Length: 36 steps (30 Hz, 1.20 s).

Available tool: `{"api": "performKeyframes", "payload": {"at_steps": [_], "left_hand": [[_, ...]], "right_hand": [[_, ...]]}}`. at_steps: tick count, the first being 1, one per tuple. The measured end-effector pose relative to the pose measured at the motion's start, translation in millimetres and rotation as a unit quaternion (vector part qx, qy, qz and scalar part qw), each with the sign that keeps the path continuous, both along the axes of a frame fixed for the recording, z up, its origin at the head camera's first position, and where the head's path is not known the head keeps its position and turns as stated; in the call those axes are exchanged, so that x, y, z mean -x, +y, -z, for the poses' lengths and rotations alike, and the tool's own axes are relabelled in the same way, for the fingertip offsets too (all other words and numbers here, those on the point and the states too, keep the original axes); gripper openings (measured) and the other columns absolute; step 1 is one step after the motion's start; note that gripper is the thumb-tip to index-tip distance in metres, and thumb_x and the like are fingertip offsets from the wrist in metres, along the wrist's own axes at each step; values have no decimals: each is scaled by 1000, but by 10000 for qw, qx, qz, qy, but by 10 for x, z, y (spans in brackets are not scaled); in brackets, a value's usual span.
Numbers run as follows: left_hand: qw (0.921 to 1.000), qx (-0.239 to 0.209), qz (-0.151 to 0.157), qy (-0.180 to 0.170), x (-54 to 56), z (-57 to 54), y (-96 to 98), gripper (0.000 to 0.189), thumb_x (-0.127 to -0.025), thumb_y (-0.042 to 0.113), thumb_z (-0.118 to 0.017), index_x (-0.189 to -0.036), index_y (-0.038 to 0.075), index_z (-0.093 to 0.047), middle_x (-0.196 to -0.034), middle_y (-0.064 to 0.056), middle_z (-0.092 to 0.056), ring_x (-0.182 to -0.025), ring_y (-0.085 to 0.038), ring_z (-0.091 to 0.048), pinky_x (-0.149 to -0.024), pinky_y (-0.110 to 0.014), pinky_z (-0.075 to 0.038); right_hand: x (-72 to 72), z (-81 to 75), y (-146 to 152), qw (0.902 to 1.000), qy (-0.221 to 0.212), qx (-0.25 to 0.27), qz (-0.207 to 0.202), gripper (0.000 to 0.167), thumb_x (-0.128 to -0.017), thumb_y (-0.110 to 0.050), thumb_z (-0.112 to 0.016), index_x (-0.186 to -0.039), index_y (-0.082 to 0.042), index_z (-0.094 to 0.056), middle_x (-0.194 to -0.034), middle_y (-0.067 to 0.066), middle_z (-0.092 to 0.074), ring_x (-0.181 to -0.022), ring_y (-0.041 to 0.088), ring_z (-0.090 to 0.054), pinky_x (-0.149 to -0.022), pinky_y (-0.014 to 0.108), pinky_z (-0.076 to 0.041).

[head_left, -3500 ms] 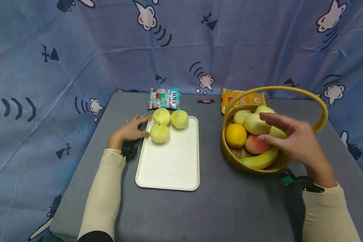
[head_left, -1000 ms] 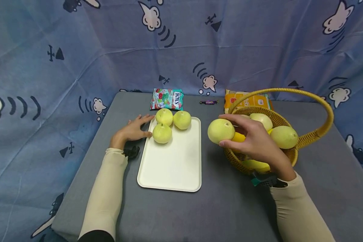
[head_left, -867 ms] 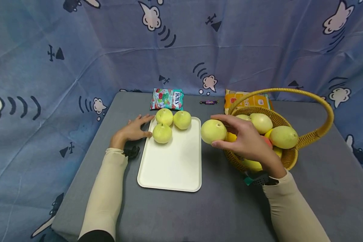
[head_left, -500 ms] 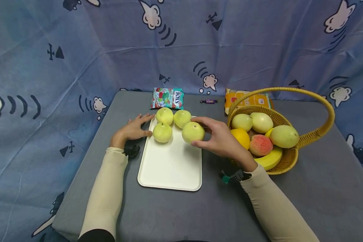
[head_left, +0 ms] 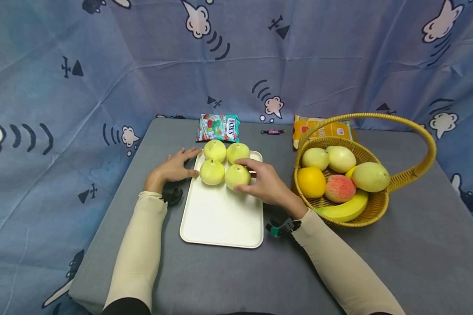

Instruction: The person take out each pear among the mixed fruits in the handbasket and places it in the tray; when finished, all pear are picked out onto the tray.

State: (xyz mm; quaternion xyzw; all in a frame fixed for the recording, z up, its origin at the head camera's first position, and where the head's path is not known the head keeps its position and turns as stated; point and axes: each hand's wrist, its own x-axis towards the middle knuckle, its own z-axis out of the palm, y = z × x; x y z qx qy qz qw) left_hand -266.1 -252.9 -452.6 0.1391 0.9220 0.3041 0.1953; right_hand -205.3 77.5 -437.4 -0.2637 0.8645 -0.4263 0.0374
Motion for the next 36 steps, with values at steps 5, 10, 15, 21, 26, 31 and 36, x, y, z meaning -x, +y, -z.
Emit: {"api": "performKeyframes", "payload": {"at_steps": [5, 10, 15, 21, 26, 31, 36], "left_hand": [[10000, -26, -12, -21, -11, -15, 9, 85, -104, 23, -73, -176, 20, -28, -184, -16, -15, -171, -47, 4, -130, -77, 12], [10000, -7, -24, -37, -18, -30, 14, 85, -104, 23, -72, -176, 20, -27, -184, -16, -15, -171, -47, 4, -130, -78, 12], [10000, 3, -26, -49, -26, -36, 23, 84, -104, 23, -71, -176, 20, -27, -185, -16, -15, -171, -47, 4, -130, -77, 12], [10000, -10, -45, -79, -46, -58, 35, 85, -103, 21, -70, -176, 19, -27, -184, -17, -15, -170, -47, 5, -130, -78, 12], [10000, 4, -26, -66, -46, -60, 34, 84, -103, 20, -70, -176, 19, -28, -185, -16, -15, -171, -47, 4, -130, -77, 12], [10000, 4, -12, -56, -35, -45, 30, 85, -103, 20, -70, -176, 20, -28, -184, -16, -15, -170, -48, 4, -130, -77, 12], [10000, 45, -50, -60, -23, -26, 31, 86, -103, 22, -71, -176, 21, -27, -184, -16, -15, -171, -47, 4, -130, -77, 11]], "right_hand": [[30, 147, -13, 9997, 186, -80, 97, 74, -85, -17, -96, -151, -5, -64, -152, 15, -67, -134, 33, -68, -110, 47, -60], [59, 237, -14, 9986, 485, 100, 194, 73, -85, -20, -97, -150, -7, -65, -152, 14, -67, -136, 33, -66, -109, 45, -61], [58, 257, -40, 9974, 564, 362, 264, 70, -85, -19, -97, -147, -6, -66, -148, 15, -68, -131, 33, -68, -103, 44, -64], [64, 290, -58, 9959, 763, 357, 324, 71, -86, -20, -97, -147, -4, -66, -146, 16, -68, -130, 32, -69, -101, 42, -65], [37, 260, -60, 9963, 777, 175, 325, 73, -86, -22, -96, -150, -5, -64, -149, 16, -67, -131, 31, -68, -104, 43, -64], [-77, 81, -2, 9938, 1096, -15, 181, 73, -87, -24, -95, -150, -4, -63, -151, 14, -66, -135, 31, -66, -107, 46, -62], [-237, -183, 182, 9906, 1362, 95, -75, 72, -86, -24, -96, -148, -5, -66, -150, 12, -68, -133, 31, -68, -106, 47, -63]]}}
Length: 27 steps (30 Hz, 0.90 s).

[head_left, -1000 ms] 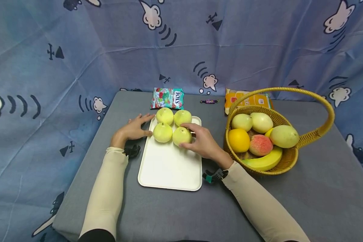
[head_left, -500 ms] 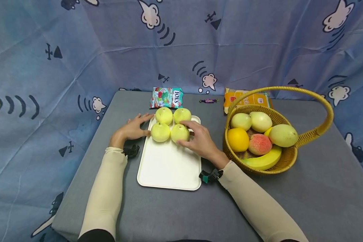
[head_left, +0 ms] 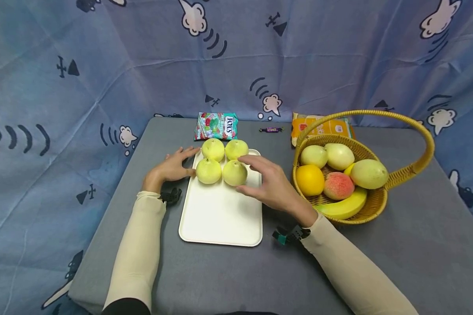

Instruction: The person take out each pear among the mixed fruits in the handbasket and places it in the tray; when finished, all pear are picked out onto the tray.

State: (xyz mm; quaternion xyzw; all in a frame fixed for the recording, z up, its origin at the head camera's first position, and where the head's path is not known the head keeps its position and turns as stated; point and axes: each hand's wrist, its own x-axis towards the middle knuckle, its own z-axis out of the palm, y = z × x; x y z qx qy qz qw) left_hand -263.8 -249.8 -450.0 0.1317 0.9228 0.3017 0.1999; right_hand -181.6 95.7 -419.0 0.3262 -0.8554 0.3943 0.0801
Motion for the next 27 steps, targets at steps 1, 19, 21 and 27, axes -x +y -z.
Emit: {"api": "performKeyframes", "payload": {"at_steps": [1, 19, 21, 27], "left_hand": [[10000, 15, -6, 3, 2, 0, -3, 86, -103, 22, -71, -176, 21, -27, -184, -16, -15, -171, -47, 4, -131, -77, 11], [10000, -33, 36, -29, 11, 10, -17, 85, -103, 22, -70, -176, 20, -27, -185, -16, -14, -171, -47, 5, -130, -78, 11], [10000, -34, 52, 2, 7, 10, -16, 85, -103, 22, -70, -176, 19, -27, -184, -17, -14, -171, -48, 4, -130, -78, 10], [10000, -53, 29, 36, -4, 1, -7, 86, -102, 22, -70, -176, 18, -27, -184, -18, -15, -170, -48, 3, -130, -78, 10]], "right_hand": [[-31, -65, 56, 10000, 20, -10, -40, 72, -85, -24, -97, -148, -5, -67, -150, 12, -68, -134, 31, -67, -107, 48, -62], [-348, -728, 1843, 9775, 553, -1539, 1335, 74, -69, -16, -104, -138, -16, -75, -139, 12, -75, -126, 38, -69, -106, 44, -52], [-363, -739, 2001, 9717, 609, -1720, 1499, 74, -69, -17, -104, -137, -15, -76, -138, 15, -75, -126, 41, -69, -104, 44, -51], [-364, -729, 2289, 9582, 634, -2312, 1560, 71, -71, -18, -103, -135, -8, -74, -136, 25, -72, -122, 48, -67, -96, 54, -55]]}}
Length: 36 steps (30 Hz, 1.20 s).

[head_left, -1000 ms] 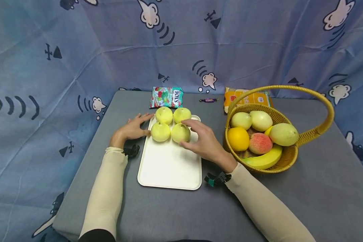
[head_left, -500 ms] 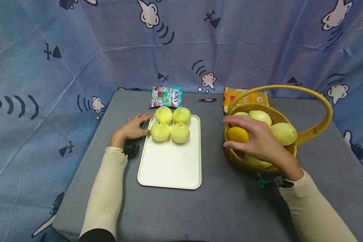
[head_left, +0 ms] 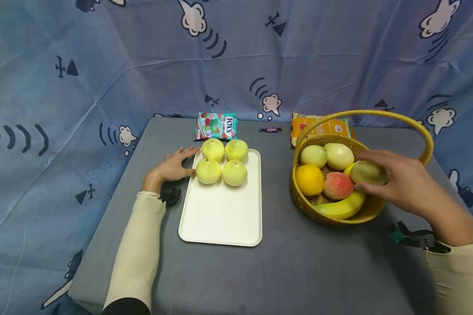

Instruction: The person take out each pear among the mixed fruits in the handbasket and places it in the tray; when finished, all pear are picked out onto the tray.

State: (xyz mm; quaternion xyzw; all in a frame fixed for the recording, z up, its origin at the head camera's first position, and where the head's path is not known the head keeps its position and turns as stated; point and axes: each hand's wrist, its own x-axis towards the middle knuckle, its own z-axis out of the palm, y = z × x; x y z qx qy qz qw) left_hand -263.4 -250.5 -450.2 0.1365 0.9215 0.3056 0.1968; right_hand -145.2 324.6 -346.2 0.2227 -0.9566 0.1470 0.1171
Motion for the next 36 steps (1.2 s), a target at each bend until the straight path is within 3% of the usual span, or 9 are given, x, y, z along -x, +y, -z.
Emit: {"api": "performKeyframes", "payload": {"at_steps": [2, 7, 13, 19, 29, 36], "left_hand": [[10000, 18, -10, -9, -4, -7, 3, 86, -102, 22, -70, -176, 19, -27, -184, -17, -15, -171, -48, 3, -130, -78, 10], [10000, 13, -30, -45, -14, -22, 14, 86, -102, 22, -70, -176, 19, -27, -185, -16, -14, -171, -47, 5, -130, -78, 11], [10000, -14, 5, -30, -1, 4, 9, 85, -103, 23, -70, -176, 20, -26, -185, -16, -14, -171, -46, 5, -129, -78, 12], [10000, -17, -5, -37, 2, -2, 7, 85, -103, 22, -69, -176, 20, -27, -185, -15, -14, -171, -46, 5, -130, -78, 12], [10000, -56, 14, -7, -7, -15, -3, 84, -103, 21, -70, -176, 19, -28, -184, -17, -15, -170, -48, 4, -129, -79, 13], [9999, -94, -23, 27, -19, -30, 6, 84, -103, 21, -71, -176, 18, -29, -184, -17, -16, -171, -47, 4, -130, -78, 13]], "right_hand": [[8, 23, 37, 9996, -217, -192, 35, 69, -75, -16, -101, -136, -3, -72, -137, 30, -68, -121, 53, -65, -92, 67, -54], [69, 96, 28, 9946, -764, -638, 293, 75, -78, -8, -97, -143, 7, -63, -144, 38, -56, -124, 61, -57, -93, 76, -52], [139, 171, -27, 9953, -504, -800, 206, 82, -69, 7, -94, -142, 13, -58, -133, 43, -59, -113, 62, -61, -87, 75, -54], [152, 181, -53, 9960, -361, -783, 215, 80, -67, 8, -95, -137, 16, -56, -125, 43, -62, -103, 60, -63, -81, 72, -53], [209, 245, -87, 9974, -470, -397, 370, 82, -80, -5, -92, -151, 10, -53, -144, 40, -55, -123, 63, -54, -99, 76, -47], [250, 324, -85, 9958, -637, 195, 624, 84, -85, -7, -91, -153, 13, -45, -141, 41, -53, -115, 56, -54, -92, 72, -46]]}}
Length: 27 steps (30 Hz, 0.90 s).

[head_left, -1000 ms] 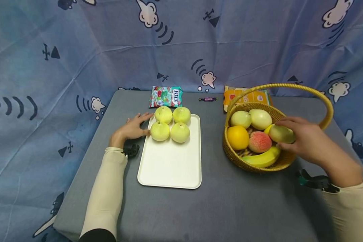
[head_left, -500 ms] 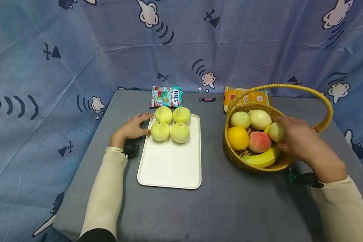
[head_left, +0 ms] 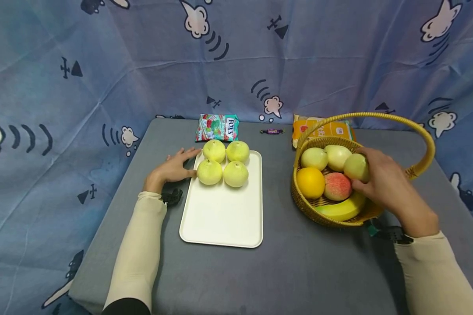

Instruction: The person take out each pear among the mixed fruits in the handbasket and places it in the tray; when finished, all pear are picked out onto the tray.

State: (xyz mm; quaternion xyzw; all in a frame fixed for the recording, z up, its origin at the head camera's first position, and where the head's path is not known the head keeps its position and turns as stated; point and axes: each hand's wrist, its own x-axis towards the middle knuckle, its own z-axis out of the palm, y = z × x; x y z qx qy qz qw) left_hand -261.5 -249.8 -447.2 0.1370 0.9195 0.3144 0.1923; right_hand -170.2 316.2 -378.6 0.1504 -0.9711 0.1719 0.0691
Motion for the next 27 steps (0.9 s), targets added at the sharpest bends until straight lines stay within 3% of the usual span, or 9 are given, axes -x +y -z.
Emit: {"api": "performKeyframes", "payload": {"at_steps": [7, 10, 12, 14, 19, 22, 27], "left_hand": [[10000, -26, 22, -23, 15, 19, -1, 85, -102, 22, -72, -176, 19, -29, -184, -18, -15, -171, -47, 4, -129, -78, 14], [10000, -10, 15, -20, 20, 27, -7, 86, -102, 22, -72, -176, 19, -29, -184, -18, -16, -171, -47, 4, -129, -78, 13], [10000, 8, 21, -10, 21, 27, -10, 86, -102, 22, -72, -176, 18, -29, -184, -18, -16, -171, -47, 4, -129, -79, 12], [10000, 20, 24, -3, 23, 26, -12, 85, -102, 22, -72, -176, 18, -29, -184, -18, -16, -171, -47, 4, -129, -79, 12], [10000, 28, 40, -4, 24, 26, -19, 84, -103, 21, -71, -176, 17, -29, -184, -18, -16, -170, -48, 4, -129, -78, 12], [10000, 24, 49, 0, 22, 20, -19, 85, -102, 21, -71, -176, 17, -29, -184, -19, -16, -170, -48, 4, -129, -78, 12], [10000, 5, 47, -13, 26, 20, -16, 85, -102, 21, -71, -176, 18, -29, -184, -18, -16, -170, -48, 3, -129, -78, 12]], "right_hand": [[-120, -88, -78, 9988, 346, 339, 63, 83, -87, -19, -93, -157, 0, -53, -151, 34, -56, -123, 55, -57, -94, 71, -49], [-199, -188, -180, 9960, 640, 610, -94, 84, -85, -24, -96, -159, -9, -57, -150, 28, -62, -120, 47, -63, -96, 38, -55], [-252, -262, -275, 9933, 733, 856, -261, 85, -85, -22, -97, -160, -13, -58, -148, 25, -64, -117, 39, -65, -93, 14, -50], [-298, -326, -380, 9903, 717, 1114, -422, 86, -85, -19, -97, -161, -16, -57, -148, 21, -65, -115, 24, -65, -88, -4, -39], [-350, -395, -662, 9794, 486, 1765, -851, 89, -79, -5, -98, -158, -13, -58, -147, 14, -66, -112, -8, -59, -93, -3, -47], [-352, -385, -829, 9756, 452, 1869, -1055, 86, -76, -4, -100, -153, -12, -62, -138, 9, -70, -107, -8, -61, -91, -1, -50], [-309, -302, -1097, 9660, 343, 2014, -1588, 84, -76, -5, -100, -152, -11, -64, -138, 8, -71, -110, 7, -66, -97, 6, -53]]}}
